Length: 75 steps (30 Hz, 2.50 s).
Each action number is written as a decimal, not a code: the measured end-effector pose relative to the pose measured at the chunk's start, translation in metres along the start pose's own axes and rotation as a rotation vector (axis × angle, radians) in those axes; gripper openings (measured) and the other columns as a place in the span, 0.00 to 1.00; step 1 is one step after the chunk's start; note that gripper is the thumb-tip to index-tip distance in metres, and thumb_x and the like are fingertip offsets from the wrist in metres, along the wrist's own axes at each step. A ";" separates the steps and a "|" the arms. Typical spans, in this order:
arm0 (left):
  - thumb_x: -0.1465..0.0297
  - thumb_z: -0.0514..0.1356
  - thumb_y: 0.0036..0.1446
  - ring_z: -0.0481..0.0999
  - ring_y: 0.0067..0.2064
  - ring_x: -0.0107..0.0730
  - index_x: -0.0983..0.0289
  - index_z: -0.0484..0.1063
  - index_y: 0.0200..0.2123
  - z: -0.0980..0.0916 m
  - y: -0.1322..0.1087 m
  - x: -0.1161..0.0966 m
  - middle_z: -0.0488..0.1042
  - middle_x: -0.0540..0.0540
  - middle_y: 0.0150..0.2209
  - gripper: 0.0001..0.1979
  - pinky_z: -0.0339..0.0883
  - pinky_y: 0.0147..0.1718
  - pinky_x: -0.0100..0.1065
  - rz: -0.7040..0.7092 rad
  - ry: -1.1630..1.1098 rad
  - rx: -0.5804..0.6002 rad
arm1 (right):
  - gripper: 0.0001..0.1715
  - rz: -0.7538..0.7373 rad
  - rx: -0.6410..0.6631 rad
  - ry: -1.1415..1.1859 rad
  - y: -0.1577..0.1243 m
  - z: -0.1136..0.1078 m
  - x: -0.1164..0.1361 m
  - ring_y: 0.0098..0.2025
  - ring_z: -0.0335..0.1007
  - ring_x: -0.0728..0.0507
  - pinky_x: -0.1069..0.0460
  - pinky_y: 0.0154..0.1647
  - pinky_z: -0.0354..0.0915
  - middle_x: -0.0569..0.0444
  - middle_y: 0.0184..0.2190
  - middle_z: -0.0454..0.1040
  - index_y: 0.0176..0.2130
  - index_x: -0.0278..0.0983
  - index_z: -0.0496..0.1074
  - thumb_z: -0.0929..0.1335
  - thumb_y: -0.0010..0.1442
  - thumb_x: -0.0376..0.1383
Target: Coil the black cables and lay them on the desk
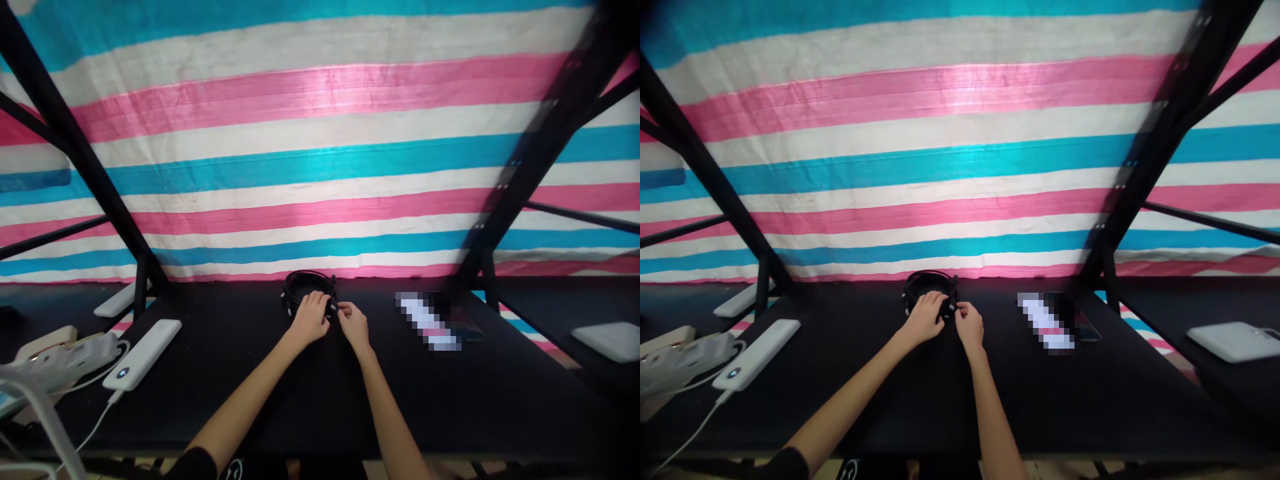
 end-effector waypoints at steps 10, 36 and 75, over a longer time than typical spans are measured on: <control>0.63 0.57 0.60 0.70 0.50 0.42 0.65 0.66 0.52 0.027 0.005 0.027 0.69 0.60 0.51 0.19 0.65 0.48 0.50 -0.148 0.148 0.237 | 0.21 -0.077 -0.100 0.109 0.010 -0.004 -0.007 0.29 0.74 0.42 0.51 0.30 0.65 0.51 0.28 0.77 0.40 0.36 0.75 0.62 0.51 0.41; 0.72 0.55 0.57 0.64 0.56 0.47 0.61 0.64 0.58 -0.082 -0.151 0.220 0.70 0.62 0.51 0.24 0.48 0.56 0.45 -0.623 0.431 0.023 | 0.19 -0.049 -0.052 0.020 0.001 0.003 -0.003 0.31 0.71 0.44 0.51 0.31 0.60 0.55 0.30 0.75 0.40 0.39 0.74 0.62 0.51 0.41; 0.62 0.47 0.63 0.63 0.26 0.28 0.63 0.63 0.30 -0.226 -0.152 0.222 0.60 0.48 0.23 0.14 0.59 0.28 0.30 -0.738 -0.422 -1.080 | 0.15 -0.102 0.030 0.087 -0.005 0.009 0.012 0.27 0.67 0.45 0.51 0.29 0.58 0.54 0.27 0.73 0.35 0.38 0.75 0.64 0.48 0.39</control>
Point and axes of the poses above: each hand's wrist, its own y-axis towards the middle knuckle, its own z-axis out of the palm, x = y × z, the point moved 6 cm from there along y, towards the middle knuckle
